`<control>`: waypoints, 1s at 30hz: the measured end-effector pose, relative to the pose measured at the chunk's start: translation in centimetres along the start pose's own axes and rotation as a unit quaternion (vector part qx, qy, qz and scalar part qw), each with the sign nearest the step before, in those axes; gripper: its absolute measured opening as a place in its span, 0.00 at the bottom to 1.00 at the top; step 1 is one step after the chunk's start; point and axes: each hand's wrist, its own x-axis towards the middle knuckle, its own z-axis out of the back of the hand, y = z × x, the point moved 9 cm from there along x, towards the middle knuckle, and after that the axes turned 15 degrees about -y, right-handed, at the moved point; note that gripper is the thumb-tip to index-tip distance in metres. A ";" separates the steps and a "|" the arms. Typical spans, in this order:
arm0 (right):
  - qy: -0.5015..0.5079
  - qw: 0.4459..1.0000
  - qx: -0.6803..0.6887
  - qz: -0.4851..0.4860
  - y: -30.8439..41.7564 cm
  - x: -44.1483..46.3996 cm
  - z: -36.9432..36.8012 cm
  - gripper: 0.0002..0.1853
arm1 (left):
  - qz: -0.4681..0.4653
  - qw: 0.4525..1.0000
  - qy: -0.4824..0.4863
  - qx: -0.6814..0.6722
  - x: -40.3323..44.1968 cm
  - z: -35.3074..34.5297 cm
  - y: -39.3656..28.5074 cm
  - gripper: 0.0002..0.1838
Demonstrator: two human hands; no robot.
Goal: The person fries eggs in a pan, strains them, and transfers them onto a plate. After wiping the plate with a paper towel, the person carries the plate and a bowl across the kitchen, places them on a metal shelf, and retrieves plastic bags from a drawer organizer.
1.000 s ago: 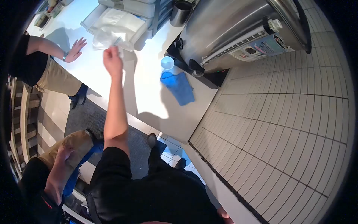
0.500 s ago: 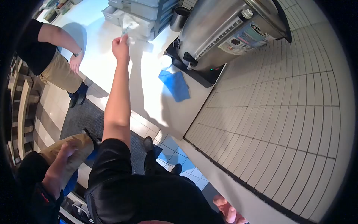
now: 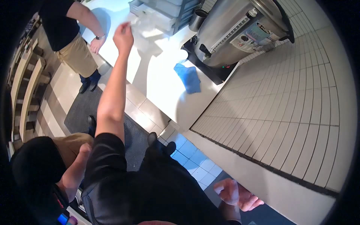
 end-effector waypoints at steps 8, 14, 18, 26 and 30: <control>-0.426 0.148 -0.826 0.338 16.7 19.6 1.1 0.18 | -0.206 0.978 0.026 0.034 7.8 -8.2 -5.4 0.11; -0.553 0.221 -0.687 0.416 33.6 29.4 8.3 0.27 | -0.293 0.823 0.432 0.223 -0.4 -24.5 6.6 0.15; -0.531 0.167 -0.701 0.447 46.7 38.9 7.7 0.34 | -0.293 0.723 0.590 0.208 -1.5 -24.9 3.7 0.15; -0.611 0.193 -0.763 0.088 60.1 44.5 19.6 0.36 | -0.262 0.876 0.405 -0.010 7.8 -18.4 4.8 0.14; -0.654 0.230 -0.720 0.011 62.5 45.6 20.0 0.33 | -0.328 0.863 0.379 -0.061 7.5 -19.2 5.3 0.13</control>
